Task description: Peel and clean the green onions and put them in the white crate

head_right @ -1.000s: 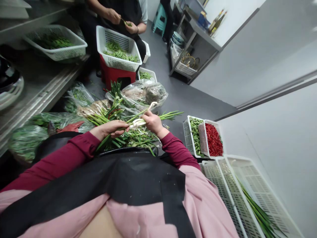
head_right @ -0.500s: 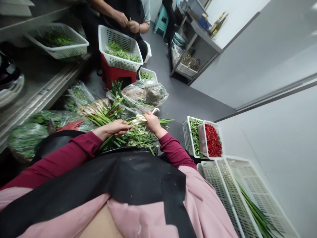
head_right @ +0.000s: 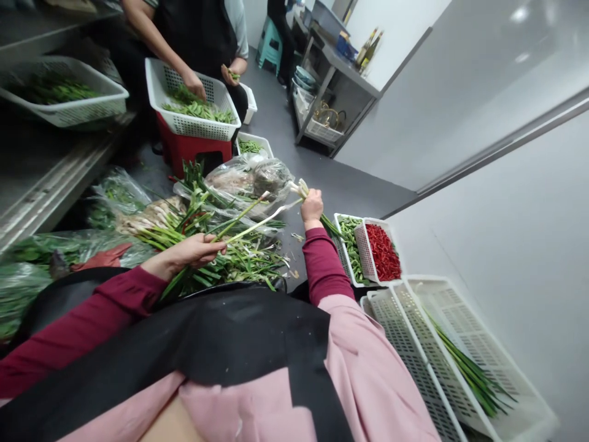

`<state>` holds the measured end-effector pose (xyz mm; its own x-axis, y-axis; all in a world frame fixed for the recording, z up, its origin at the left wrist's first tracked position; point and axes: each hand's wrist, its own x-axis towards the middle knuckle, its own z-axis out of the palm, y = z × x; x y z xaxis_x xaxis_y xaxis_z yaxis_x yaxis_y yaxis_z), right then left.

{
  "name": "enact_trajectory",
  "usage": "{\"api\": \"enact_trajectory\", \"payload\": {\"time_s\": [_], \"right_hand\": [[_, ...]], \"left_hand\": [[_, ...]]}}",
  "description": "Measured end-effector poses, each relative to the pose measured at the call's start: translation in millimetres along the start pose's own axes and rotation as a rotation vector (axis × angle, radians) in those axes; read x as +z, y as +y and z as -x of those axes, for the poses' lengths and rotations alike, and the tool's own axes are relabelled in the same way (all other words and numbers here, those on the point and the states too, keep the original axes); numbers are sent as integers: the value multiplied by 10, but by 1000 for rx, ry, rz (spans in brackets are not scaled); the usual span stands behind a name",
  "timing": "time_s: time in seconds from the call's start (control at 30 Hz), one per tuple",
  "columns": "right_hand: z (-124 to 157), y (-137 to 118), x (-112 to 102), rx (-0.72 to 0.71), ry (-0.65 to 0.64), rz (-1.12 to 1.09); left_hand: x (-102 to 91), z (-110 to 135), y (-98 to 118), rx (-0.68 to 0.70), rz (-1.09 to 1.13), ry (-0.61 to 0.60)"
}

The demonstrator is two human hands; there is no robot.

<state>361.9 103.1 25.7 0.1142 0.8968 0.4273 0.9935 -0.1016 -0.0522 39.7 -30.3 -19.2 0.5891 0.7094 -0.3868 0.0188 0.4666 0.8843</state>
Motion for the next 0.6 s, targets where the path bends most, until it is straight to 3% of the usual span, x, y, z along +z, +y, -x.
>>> {"api": "enact_trajectory", "payload": {"time_s": [0.1,0.2,0.3,0.43,0.6], "right_hand": [[-79,79,71,95,-24,-5],[-124,274,139,292,-52,-36],[-5,330,269,235,-201,-198],[442,28,448,58,-415,-498],[871,-493,267,243,-529,-1072]], "left_hand": [[-20,80,23,-18,-82,42],[-84,132,15,-6,-130,58],[-143,89,-5,70,-129,147],[-134,-29,-8,151,-131,272],[-26,-112,-33,164,-175,308]]}}
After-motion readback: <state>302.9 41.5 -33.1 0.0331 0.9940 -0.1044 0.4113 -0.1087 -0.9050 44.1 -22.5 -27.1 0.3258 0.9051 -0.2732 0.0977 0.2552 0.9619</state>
